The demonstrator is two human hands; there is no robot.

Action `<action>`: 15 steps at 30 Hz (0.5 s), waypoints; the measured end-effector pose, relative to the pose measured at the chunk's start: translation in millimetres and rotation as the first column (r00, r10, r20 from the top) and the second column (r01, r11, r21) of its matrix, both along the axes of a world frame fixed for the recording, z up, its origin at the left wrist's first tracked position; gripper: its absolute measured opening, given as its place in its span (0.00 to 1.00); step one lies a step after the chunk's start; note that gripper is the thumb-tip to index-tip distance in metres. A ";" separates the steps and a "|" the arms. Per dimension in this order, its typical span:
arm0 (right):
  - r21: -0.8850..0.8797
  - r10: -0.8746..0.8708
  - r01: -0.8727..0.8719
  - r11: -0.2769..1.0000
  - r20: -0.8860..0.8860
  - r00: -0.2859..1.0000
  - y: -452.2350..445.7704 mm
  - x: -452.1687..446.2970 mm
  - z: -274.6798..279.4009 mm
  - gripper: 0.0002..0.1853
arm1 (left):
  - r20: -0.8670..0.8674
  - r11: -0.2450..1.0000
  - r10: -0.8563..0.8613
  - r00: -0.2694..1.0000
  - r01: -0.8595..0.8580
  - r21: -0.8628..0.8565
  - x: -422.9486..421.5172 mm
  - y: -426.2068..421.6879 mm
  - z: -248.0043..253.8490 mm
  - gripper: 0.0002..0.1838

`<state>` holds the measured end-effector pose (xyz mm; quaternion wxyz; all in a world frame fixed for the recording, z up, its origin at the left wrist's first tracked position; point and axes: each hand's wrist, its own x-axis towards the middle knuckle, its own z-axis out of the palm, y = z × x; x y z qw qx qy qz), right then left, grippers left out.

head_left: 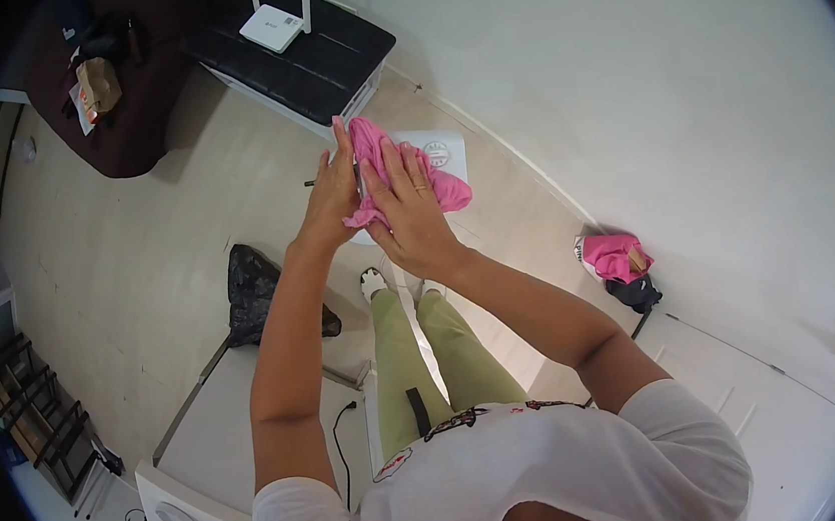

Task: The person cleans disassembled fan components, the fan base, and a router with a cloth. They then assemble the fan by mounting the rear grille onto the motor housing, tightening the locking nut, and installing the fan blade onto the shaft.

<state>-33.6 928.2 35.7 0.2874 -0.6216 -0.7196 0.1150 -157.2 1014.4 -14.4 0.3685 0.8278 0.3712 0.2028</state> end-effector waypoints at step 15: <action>0.008 -0.165 0.167 0.986 -0.093 0.982 -26.6 16.8 -13.4 0.30 | -0.069 0.999 -0.004 0.998 0.002 -0.037 7.7 1.8 19.3 0.76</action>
